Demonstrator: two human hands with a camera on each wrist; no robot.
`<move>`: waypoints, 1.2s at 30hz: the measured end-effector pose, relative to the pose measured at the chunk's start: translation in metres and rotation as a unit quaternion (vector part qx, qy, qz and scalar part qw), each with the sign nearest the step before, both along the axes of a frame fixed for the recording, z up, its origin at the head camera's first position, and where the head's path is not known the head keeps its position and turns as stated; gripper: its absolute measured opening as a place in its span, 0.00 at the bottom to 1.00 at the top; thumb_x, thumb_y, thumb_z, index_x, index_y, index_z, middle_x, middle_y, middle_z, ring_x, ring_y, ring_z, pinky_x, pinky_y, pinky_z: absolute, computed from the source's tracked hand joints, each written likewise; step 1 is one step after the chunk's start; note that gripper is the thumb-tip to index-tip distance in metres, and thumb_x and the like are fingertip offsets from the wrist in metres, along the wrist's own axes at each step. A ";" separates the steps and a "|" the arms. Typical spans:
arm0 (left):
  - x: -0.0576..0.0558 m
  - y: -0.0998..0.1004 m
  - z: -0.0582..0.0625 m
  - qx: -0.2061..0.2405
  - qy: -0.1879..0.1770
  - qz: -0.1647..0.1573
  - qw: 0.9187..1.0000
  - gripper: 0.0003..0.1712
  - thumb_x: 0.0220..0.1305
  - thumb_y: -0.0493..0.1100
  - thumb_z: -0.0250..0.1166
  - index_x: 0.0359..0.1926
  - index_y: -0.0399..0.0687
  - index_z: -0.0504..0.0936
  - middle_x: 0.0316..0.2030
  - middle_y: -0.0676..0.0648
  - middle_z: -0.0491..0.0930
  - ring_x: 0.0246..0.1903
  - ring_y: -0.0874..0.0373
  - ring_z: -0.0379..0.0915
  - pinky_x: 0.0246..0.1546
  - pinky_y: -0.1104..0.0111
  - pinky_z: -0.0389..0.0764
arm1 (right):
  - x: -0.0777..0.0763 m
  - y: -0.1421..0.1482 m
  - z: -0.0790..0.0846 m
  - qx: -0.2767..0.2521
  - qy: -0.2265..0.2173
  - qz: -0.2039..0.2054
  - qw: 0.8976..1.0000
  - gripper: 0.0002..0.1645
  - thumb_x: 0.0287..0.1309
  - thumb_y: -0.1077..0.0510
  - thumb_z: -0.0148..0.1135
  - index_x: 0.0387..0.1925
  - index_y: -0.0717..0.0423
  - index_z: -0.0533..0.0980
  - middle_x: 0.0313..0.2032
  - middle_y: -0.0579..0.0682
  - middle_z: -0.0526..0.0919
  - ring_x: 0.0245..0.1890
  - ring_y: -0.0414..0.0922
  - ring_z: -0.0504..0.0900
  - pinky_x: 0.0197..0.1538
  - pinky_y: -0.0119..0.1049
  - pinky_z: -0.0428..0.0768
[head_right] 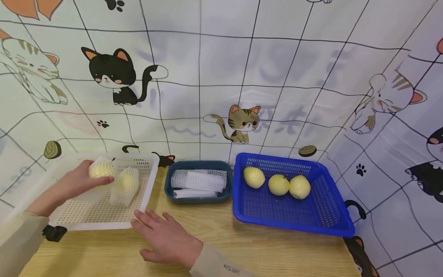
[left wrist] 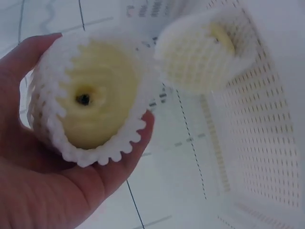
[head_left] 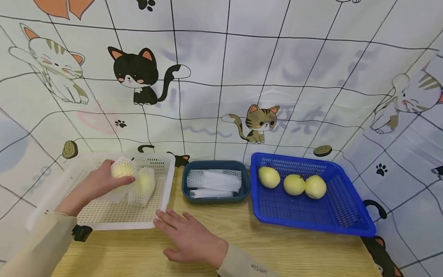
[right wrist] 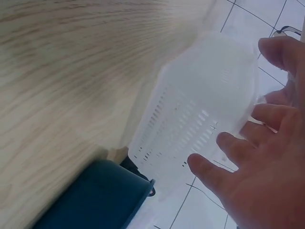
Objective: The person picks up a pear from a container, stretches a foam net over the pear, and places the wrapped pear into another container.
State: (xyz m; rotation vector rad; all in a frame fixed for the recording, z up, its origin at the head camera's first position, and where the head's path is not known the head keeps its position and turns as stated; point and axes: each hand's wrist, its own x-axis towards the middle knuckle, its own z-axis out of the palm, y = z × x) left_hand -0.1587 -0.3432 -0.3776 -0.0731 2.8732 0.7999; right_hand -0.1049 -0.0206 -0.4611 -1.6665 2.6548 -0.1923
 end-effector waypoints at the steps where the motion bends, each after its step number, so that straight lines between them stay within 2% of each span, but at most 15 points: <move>1: -0.004 -0.003 -0.001 -0.007 -0.011 -0.003 1.000 0.65 0.66 0.68 0.65 0.70 0.13 0.47 0.62 0.13 0.64 0.56 0.21 0.71 0.46 0.41 0.80 | 0.000 0.000 0.000 0.003 0.001 -0.001 1.000 0.47 0.73 0.36 0.56 0.83 0.44 0.51 0.82 0.44 0.47 0.80 0.43 0.51 0.71 0.47 0.70; 4: -0.016 -0.013 -0.003 -0.025 -0.042 -0.012 0.999 0.66 0.65 0.69 0.64 0.69 0.11 0.47 0.62 0.12 0.61 0.58 0.19 0.68 0.50 0.38 0.78 | -0.001 0.000 0.002 0.009 0.002 -0.001 1.000 0.47 0.73 0.35 0.56 0.83 0.44 0.51 0.82 0.43 0.47 0.79 0.42 0.52 0.71 0.46 0.70; 9: -0.034 -0.027 -0.006 -0.054 -0.075 -0.019 0.996 0.67 0.64 0.67 0.65 0.66 0.07 0.46 0.62 0.10 0.58 0.59 0.17 0.65 0.54 0.35 0.74 | -0.002 -0.001 0.003 0.016 0.006 0.000 1.000 0.46 0.73 0.35 0.56 0.82 0.43 0.52 0.82 0.43 0.48 0.80 0.43 0.51 0.72 0.48 0.68; 16: -0.053 -0.036 -0.023 -0.056 -0.110 -0.004 0.992 0.68 0.64 0.63 0.66 0.66 0.04 0.39 0.64 0.08 0.52 0.62 0.16 0.59 0.62 0.34 0.68 | -0.002 -0.002 0.005 0.023 0.015 -0.002 1.000 0.46 0.72 0.35 0.56 0.82 0.44 0.54 0.81 0.44 0.51 0.80 0.42 0.50 0.73 0.48 0.66; 19: -0.056 -0.039 -0.028 -0.048 -0.127 0.011 0.991 0.68 0.64 0.62 0.66 0.66 0.05 0.37 0.63 0.08 0.52 0.62 0.15 0.58 0.62 0.33 0.67 | -0.001 -0.003 0.006 0.025 0.015 -0.001 1.000 0.45 0.72 0.36 0.56 0.82 0.45 0.54 0.81 0.45 0.51 0.80 0.43 0.50 0.73 0.48 0.67; 21: -0.056 -0.041 -0.031 -0.044 -0.135 0.016 0.990 0.67 0.64 0.61 0.67 0.66 0.06 0.38 0.61 0.09 0.57 0.58 0.17 0.64 0.58 0.34 0.71 | 0.000 -0.003 0.007 0.023 0.015 0.001 1.000 0.45 0.72 0.36 0.57 0.82 0.45 0.54 0.81 0.45 0.51 0.80 0.43 0.50 0.73 0.48 0.67; 24: -0.058 -0.042 -0.036 -0.037 -0.146 0.022 0.988 0.65 0.63 0.60 0.67 0.64 0.06 0.40 0.51 0.14 0.68 0.48 0.27 0.73 0.49 0.41 0.78 | -0.001 -0.002 0.007 0.022 0.015 0.000 1.000 0.46 0.73 0.36 0.56 0.82 0.46 0.54 0.82 0.45 0.49 0.80 0.43 0.49 0.73 0.47 0.67; 27: -0.058 -0.044 -0.040 -0.032 -0.149 0.030 0.988 0.65 0.62 0.59 0.68 0.65 0.06 0.40 0.47 0.18 0.70 0.42 0.34 0.74 0.45 0.45 0.80 | 0.000 -0.002 0.007 0.022 0.015 0.002 1.000 0.46 0.73 0.37 0.57 0.82 0.46 0.53 0.82 0.45 0.49 0.80 0.43 0.49 0.73 0.47 0.67; 33: -0.054 -0.042 -0.044 -0.032 -0.137 0.040 0.989 0.66 0.63 0.61 0.68 0.64 0.06 0.40 0.56 0.10 0.62 0.53 0.22 0.70 0.55 0.36 0.75 | 0.001 -0.006 0.006 0.029 0.016 0.003 0.999 0.45 0.73 0.36 0.56 0.82 0.45 0.54 0.82 0.44 0.48 0.80 0.42 0.47 0.72 0.46 0.67; 36: -0.057 -0.043 -0.047 -0.030 -0.151 0.041 0.987 0.67 0.63 0.64 0.67 0.65 0.07 0.42 0.56 0.12 0.64 0.52 0.24 0.71 0.53 0.37 0.76 | 0.001 -0.007 0.007 0.033 0.015 0.002 0.999 0.45 0.73 0.36 0.56 0.82 0.44 0.54 0.82 0.44 0.48 0.81 0.42 0.47 0.72 0.46 0.68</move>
